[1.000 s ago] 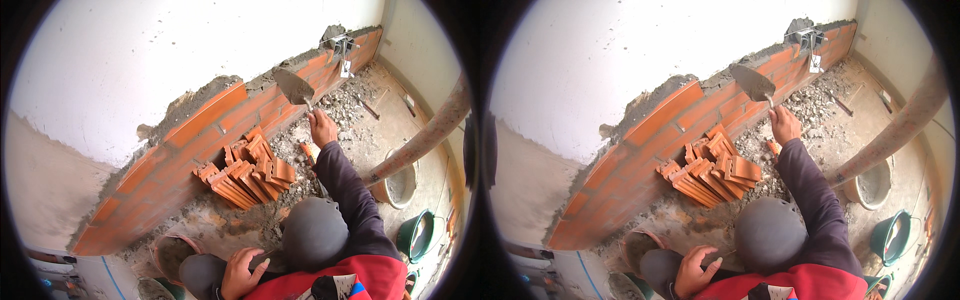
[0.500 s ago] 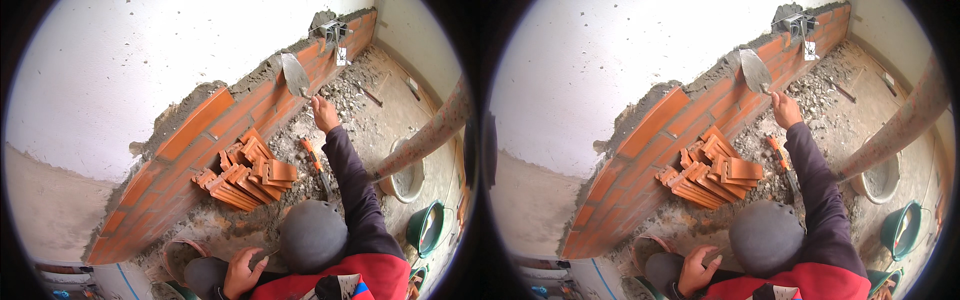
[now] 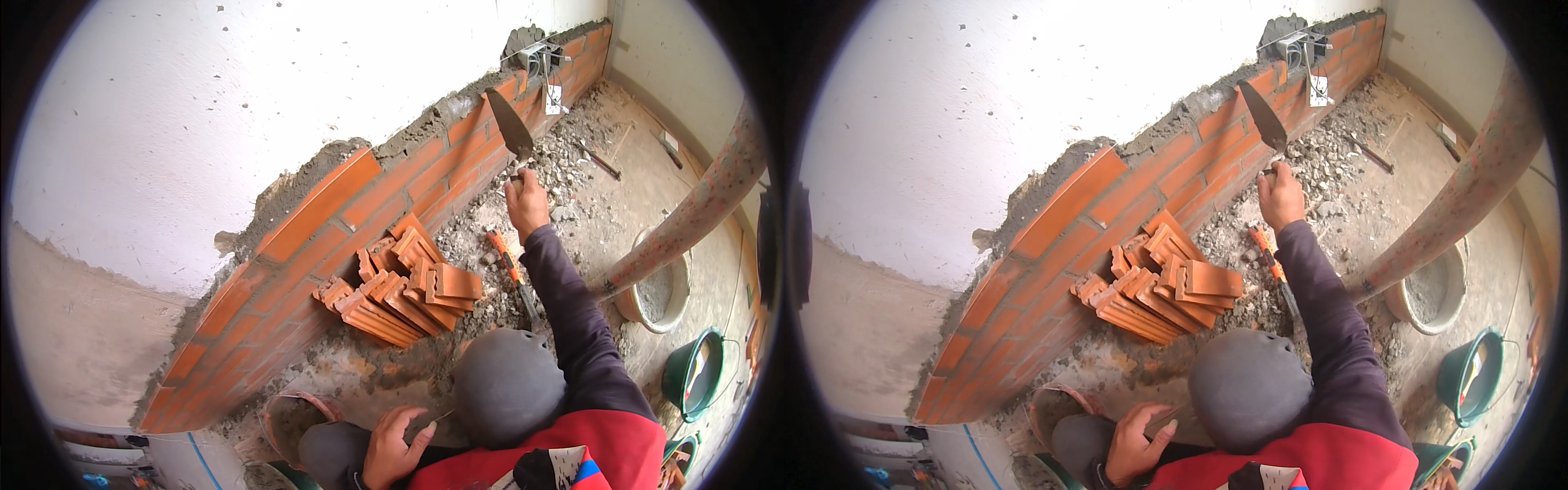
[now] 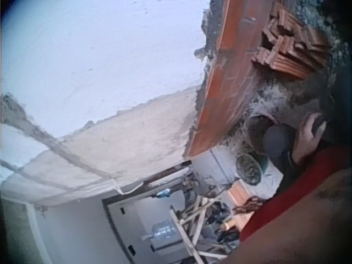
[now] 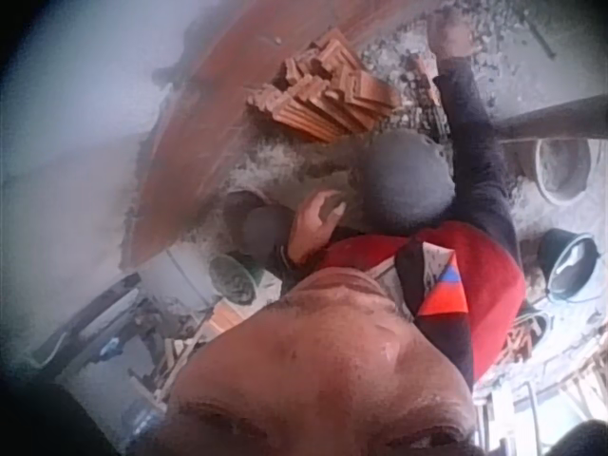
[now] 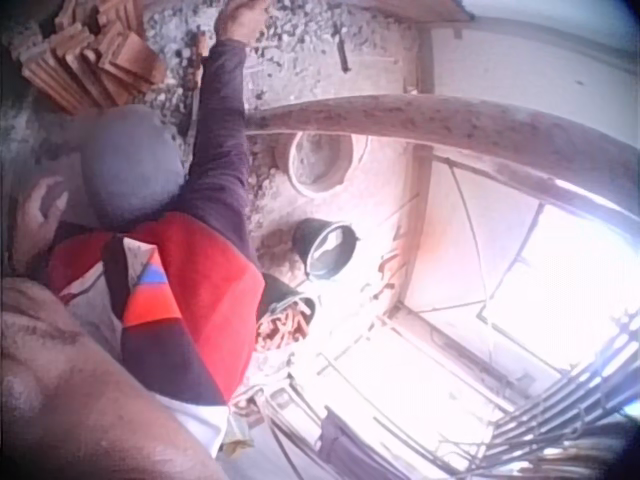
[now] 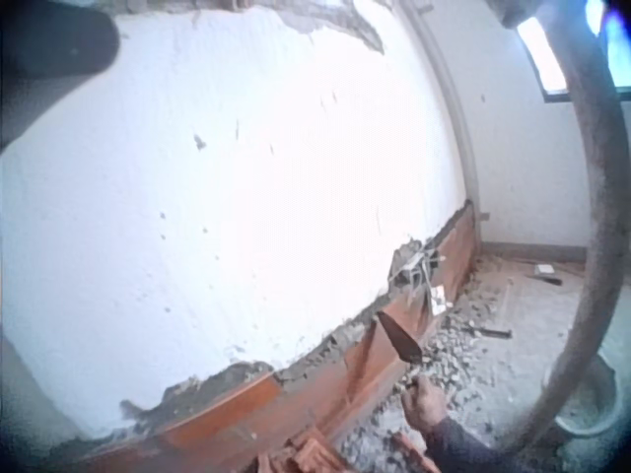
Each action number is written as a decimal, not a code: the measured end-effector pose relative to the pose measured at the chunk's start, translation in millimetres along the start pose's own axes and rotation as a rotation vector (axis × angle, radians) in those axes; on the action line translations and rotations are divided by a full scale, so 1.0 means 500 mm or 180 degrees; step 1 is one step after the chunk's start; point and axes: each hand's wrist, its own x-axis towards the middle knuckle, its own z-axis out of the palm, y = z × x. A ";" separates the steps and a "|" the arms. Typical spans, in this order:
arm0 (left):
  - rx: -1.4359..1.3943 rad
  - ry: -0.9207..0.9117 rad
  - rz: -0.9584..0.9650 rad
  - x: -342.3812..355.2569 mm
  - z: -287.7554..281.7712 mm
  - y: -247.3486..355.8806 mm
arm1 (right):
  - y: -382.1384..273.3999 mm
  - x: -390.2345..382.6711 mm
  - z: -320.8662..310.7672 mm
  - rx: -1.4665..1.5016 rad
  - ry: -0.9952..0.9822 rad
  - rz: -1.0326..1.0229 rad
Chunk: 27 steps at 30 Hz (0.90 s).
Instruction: The person uses a trowel to apply mortar from a bucket onto a brick wall and the back of tiles, then places the tiles onto the wall.
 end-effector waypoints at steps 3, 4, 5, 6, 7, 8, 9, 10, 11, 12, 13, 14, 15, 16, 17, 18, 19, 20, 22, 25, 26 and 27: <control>-0.0101 -0.0057 -0.0309 -0.008 -0.001 0.003 | -0.003 0.006 0.062 -0.0222 0.0469 -0.0058; -0.0140 -0.0078 -0.0481 -0.012 -0.004 0.006 | -0.003 0.004 0.088 -0.0290 0.0593 -0.0061; -0.0118 -0.0077 -0.0495 -0.012 -0.004 0.007 | 0.006 0.008 0.111 -0.0399 0.0910 -0.0373; -0.0097 -0.0077 -0.0507 -0.012 -0.004 0.009 | 0.020 0.008 0.125 -0.0333 0.0873 -0.0444; -0.0087 -0.0075 -0.0522 -0.012 -0.003 0.010 | 0.027 0.008 0.134 -0.0272 0.0830 -0.0522; -0.0135 -0.0092 -0.0542 -0.010 -0.003 0.012 | 0.033 0.008 0.140 -0.0216 0.0790 -0.0601; -0.0186 -0.0113 -0.0556 -0.007 -0.003 0.014 | 0.045 0.006 0.143 -0.0277 0.1029 -0.0881; -0.0223 -0.0120 -0.0602 -0.009 -0.005 0.015 | 0.054 -0.003 0.143 -0.0199 0.0927 -0.0805; -0.0127 -0.0081 -0.0427 -0.009 -0.002 0.006 | 0.065 -0.012 0.139 -0.0131 0.0831 -0.0731; -0.0035 -0.0047 -0.0245 -0.006 0.004 -0.011 | 0.076 -0.023 0.135 -0.0071 0.0739 -0.0658; 0.0071 0.0004 -0.0070 -0.008 0.005 -0.020 | 0.071 -0.041 0.133 -0.0094 0.0973 -0.0901; 0.0088 -0.0008 -0.0085 -0.007 0.004 -0.019 | 0.085 -0.055 0.125 0.0030 0.0920 -0.0792; 0.0104 -0.0024 -0.0098 -0.005 0.004 -0.019 | 0.100 -0.070 0.113 0.0150 0.0868 -0.0684; 0.0125 -0.0025 -0.0111 -0.004 0.004 -0.018 | 0.107 -0.083 0.106 0.0282 0.0816 -0.0582; 0.0133 -0.0035 -0.0107 -0.004 0.003 -0.018 | 0.083 -0.099 0.086 0.0421 0.0859 -0.0638; 0.0144 -0.0044 -0.0105 -0.004 0.003 -0.019 | 0.065 -0.092 0.066 0.0844 0.0434 -0.0180; 0.0146 -0.0074 -0.0099 -0.004 0.005 -0.020 | 0.054 -0.083 0.043 0.1241 0.0010 0.0288; 0.0148 -0.0098 -0.0089 -0.005 0.006 -0.022 | 0.051 -0.078 0.026 0.1617 -0.0418 0.0779; 0.0161 -0.0120 -0.0047 -0.003 0.007 -0.023 | 0.035 -0.047 0.007 0.2666 -0.0927 0.0714; 0.0132 -0.0098 -0.0059 -0.002 0.007 -0.019 | 0.025 -0.023 0.026 0.3063 -0.0991 0.0886; 0.0123 -0.0082 -0.0053 -0.003 0.007 -0.018 | 0.023 -0.019 0.035 0.2899 -0.0931 0.0862; 0.0115 -0.0064 -0.0049 -0.005 0.006 -0.016 | 0.020 -0.015 0.044 0.2736 -0.0871 0.0838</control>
